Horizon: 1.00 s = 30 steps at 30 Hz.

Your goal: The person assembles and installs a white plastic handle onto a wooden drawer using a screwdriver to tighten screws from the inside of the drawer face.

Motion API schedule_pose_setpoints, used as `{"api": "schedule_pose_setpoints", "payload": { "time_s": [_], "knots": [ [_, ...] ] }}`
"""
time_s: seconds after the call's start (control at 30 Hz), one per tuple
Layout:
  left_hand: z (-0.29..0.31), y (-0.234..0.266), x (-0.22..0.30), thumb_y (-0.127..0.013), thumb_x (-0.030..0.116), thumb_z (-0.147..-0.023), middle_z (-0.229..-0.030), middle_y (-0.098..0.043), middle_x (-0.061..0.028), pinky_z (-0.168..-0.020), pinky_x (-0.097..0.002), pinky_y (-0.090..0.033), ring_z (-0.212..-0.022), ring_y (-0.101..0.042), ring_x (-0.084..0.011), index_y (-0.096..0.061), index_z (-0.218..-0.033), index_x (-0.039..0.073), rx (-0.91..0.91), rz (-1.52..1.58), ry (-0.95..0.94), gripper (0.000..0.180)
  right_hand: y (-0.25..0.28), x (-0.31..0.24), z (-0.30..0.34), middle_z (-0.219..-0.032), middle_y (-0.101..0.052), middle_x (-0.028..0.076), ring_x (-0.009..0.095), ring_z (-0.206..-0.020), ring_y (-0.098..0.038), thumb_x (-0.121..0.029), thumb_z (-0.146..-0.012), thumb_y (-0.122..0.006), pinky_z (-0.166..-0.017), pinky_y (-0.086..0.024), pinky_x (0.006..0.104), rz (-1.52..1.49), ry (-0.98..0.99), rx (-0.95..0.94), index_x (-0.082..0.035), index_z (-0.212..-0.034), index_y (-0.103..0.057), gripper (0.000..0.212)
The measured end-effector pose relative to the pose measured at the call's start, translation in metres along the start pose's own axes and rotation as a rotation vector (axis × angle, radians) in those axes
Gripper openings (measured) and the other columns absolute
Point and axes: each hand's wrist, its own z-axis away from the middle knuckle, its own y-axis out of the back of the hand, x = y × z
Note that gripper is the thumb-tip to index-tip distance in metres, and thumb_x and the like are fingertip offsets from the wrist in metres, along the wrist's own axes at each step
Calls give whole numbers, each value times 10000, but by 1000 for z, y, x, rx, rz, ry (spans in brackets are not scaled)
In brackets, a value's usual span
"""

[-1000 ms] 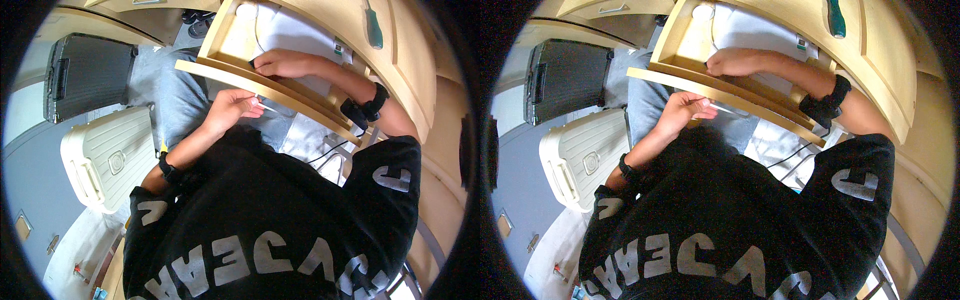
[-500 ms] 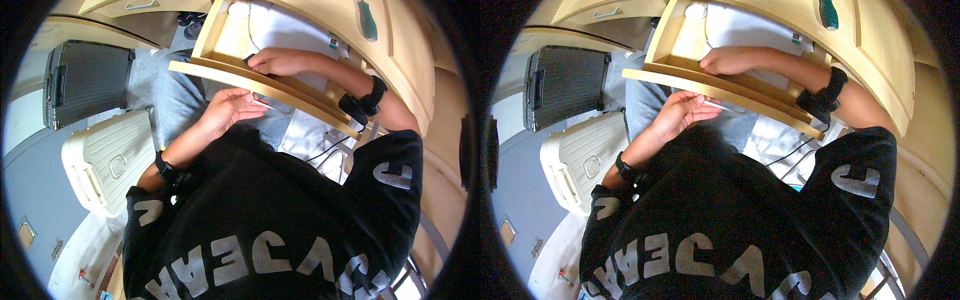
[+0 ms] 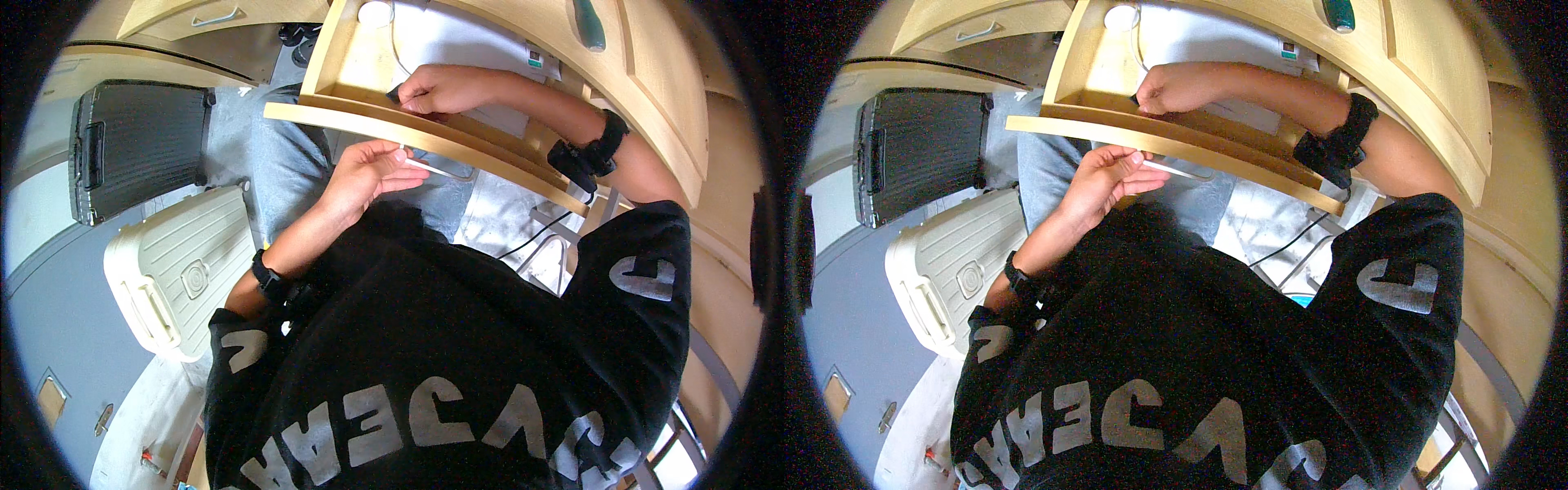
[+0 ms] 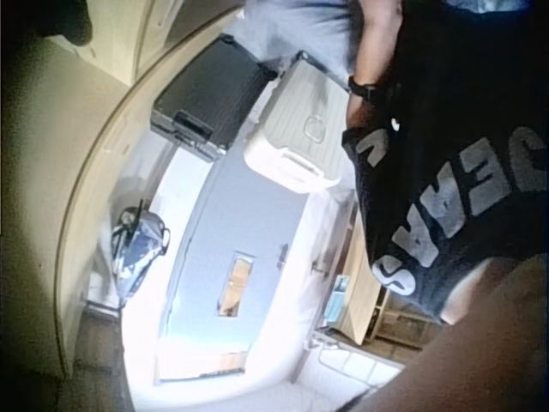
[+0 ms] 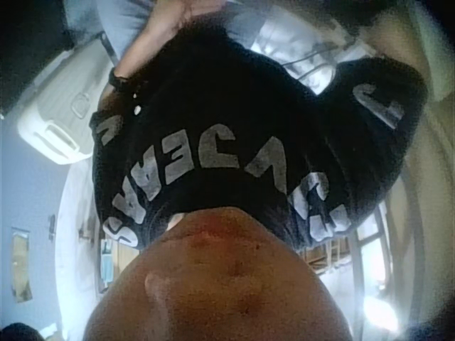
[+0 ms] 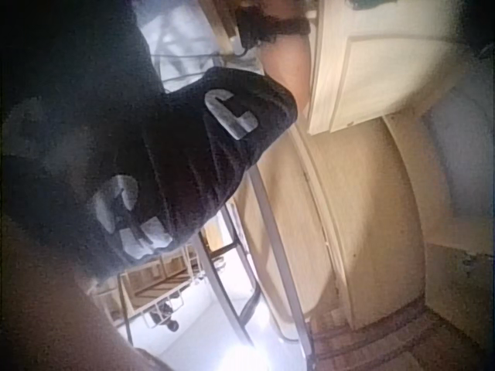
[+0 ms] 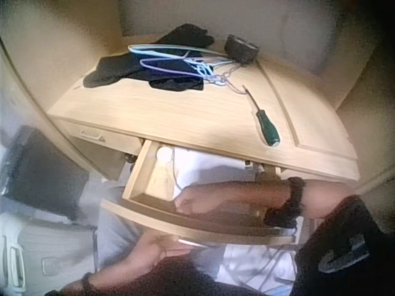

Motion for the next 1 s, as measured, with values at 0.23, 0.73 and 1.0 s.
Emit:
{"api": "schedule_pose_setpoints", "payload": {
  "time_s": [0.23, 0.73, 1.0],
  "knots": [
    [1, 1, 2, -499, 76, -937, -1017, -616, -184, -857, -374, -544, -950, -651, -282, -548, -1076, -79, 19, -13, 7, 213, -2, 3, -7, -605, -434, -44, 59, -568, -401, -181, -944, -495, -519, -355, 245, -198, -82, 23, -43, -742, -518, 246],
    [1, 2, 3, -511, 82, -932, -985, -634, -200, -856, -371, -545, -929, -657, -278, -550, -1061, -88, 5, 13, 19, 217, -14, 4, -7, -601, -476, 37, 125, -594, -432, -184, -878, -474, -564, -380, 328, 8, 27, 99, -2, -722, -527, 245],
    [0, 3, 3, -521, 85, -929, -999, -626, -199, -848, -375, -548, -931, -658, -290, -548, -1068, -86, -7, -13, 10, 222, -9, 2, 0, -608, -451, 10, 121, -595, -399, -188, -905, -478, -580, -371, 305, -12, 12, 90, 9, -755, -511, 250]
  ]
}}
